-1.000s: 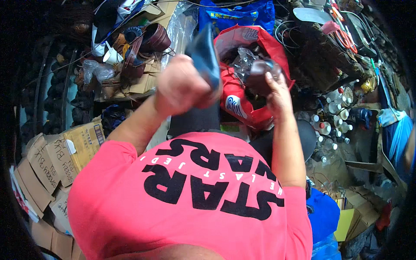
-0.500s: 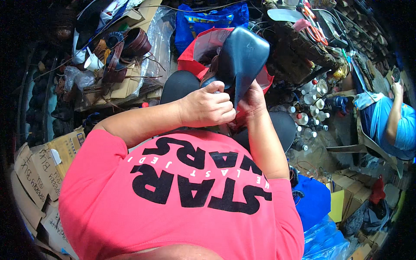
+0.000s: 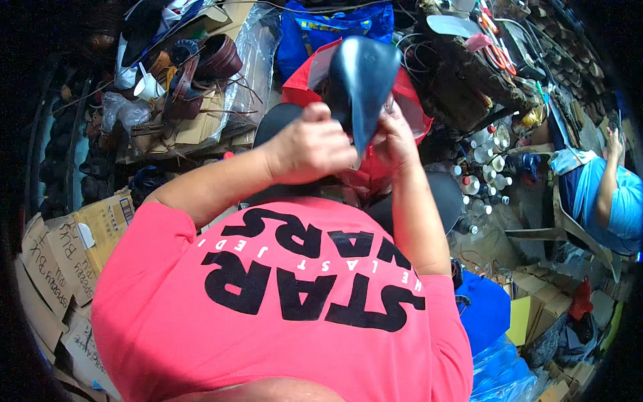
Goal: Lacing and inspecting leather shoe uppers in a workshop.
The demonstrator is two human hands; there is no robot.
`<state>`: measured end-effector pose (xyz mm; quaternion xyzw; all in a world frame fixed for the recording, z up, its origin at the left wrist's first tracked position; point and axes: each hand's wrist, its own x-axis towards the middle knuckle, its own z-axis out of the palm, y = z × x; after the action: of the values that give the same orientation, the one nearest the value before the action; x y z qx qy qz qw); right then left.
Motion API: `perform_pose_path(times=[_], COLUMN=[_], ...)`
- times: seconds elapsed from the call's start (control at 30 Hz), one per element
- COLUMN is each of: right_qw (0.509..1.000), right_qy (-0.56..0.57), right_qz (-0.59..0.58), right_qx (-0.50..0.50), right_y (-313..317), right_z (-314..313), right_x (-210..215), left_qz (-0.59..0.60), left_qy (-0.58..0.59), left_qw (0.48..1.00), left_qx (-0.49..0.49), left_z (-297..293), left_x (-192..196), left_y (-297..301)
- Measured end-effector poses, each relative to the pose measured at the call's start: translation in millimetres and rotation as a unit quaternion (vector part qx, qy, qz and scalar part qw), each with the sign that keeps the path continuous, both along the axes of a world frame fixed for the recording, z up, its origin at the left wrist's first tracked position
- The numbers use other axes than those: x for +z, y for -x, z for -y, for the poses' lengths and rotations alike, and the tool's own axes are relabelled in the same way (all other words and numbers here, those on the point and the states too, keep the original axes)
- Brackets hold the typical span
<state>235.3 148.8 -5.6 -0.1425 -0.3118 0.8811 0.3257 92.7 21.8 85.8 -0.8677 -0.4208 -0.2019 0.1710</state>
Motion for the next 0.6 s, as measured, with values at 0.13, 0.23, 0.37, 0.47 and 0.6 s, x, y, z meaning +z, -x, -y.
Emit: perform_pose_path(times=[0.13, 0.23, 0.37, 0.47, 0.6], right_qw=[0.961, 0.916, 0.836, 0.842, 0.828], right_qy=[-0.181, -0.144, -0.166, -0.14, -0.106], right_qz=[0.207, 0.36, 0.408, 0.35, 0.328], right_qx=[-0.018, 0.1, 0.327, 0.387, 0.442], right_y=[-21, -39, -60, -55, -49], right_z=[-17, -23, 0, 27, 23], right_x=[-15, -17, -20, -35, -46], left_qz=[0.099, 0.157, 0.103, 0.056, -0.021], left_qy=[0.02, 0.068, 0.146, 0.205, 0.365], left_qw=[0.986, 0.971, 0.967, 0.962, 0.915], left_qx=[0.13, 0.169, 0.181, 0.174, 0.172], left_z=[-21, -38, -59, -81, -107], left_x=[7, -19, -55, -75, -97], left_y=[42, 68, 64, 51, 43])
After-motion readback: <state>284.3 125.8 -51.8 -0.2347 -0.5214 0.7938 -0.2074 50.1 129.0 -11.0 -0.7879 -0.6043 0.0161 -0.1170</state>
